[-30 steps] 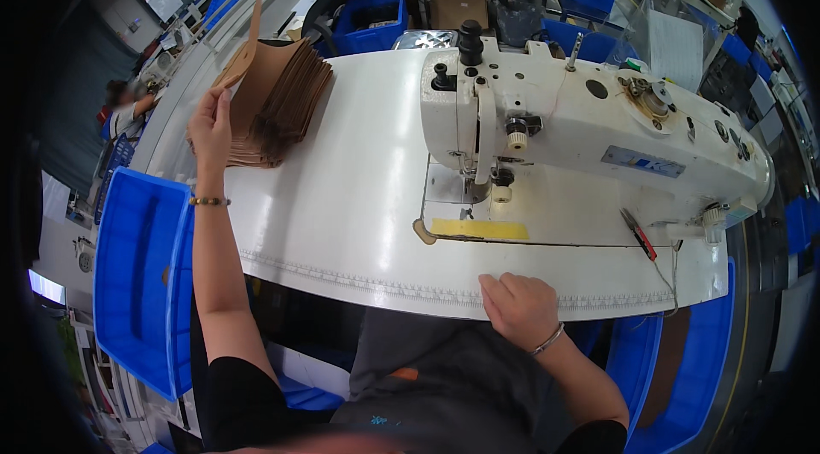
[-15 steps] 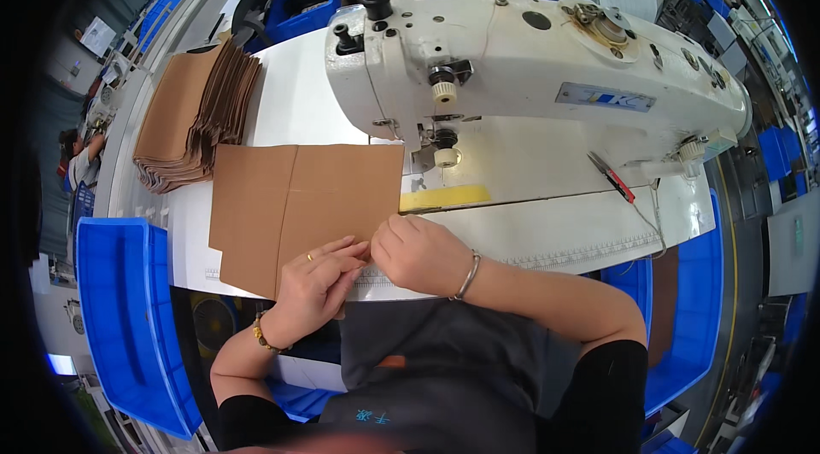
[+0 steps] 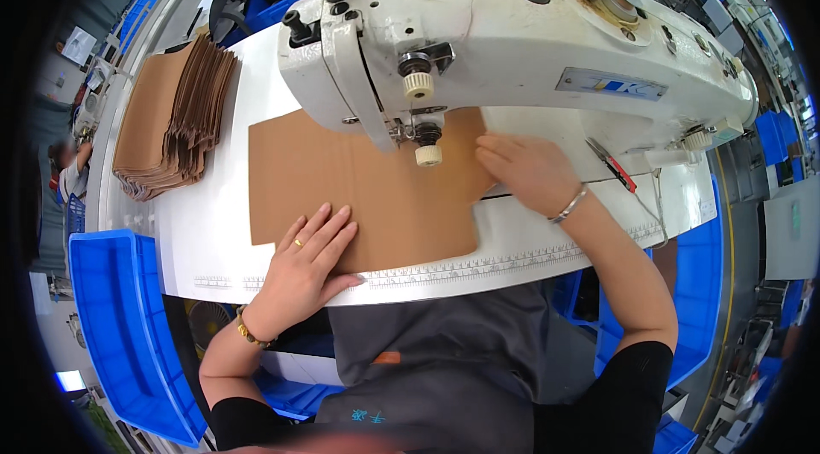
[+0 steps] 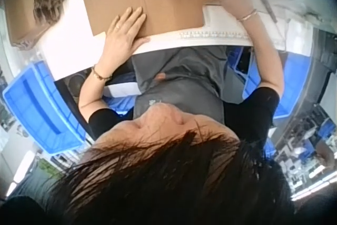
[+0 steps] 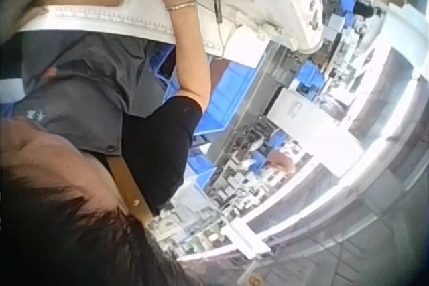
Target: Sewing pieces of leather together using an industrial sewing machine at a manufacturing station.
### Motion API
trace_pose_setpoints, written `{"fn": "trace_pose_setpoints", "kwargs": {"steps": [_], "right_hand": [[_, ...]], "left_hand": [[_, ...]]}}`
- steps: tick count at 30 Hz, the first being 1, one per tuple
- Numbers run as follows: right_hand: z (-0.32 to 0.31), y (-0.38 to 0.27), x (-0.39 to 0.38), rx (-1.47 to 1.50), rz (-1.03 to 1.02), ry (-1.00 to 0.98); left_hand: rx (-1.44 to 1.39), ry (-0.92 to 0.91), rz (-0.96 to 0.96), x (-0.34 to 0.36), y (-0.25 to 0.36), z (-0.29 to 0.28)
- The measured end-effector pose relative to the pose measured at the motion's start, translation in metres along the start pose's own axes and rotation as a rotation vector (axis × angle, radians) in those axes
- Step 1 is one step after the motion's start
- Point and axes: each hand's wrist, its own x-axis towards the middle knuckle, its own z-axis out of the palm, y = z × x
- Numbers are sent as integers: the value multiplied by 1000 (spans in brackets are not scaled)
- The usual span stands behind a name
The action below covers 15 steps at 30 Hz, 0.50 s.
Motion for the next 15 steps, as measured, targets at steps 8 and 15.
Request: {"fn": "trace_pose_setpoints", "kwargs": {"steps": [8, 15], "right_hand": [[-37, 30, -22, -213, 160, -18], [-28, -33, 35, -56, 109, -42]], "left_hand": [[65, 52, 212, 60, 5, 3], [207, 17, 191, 77, 13, 5]]}}
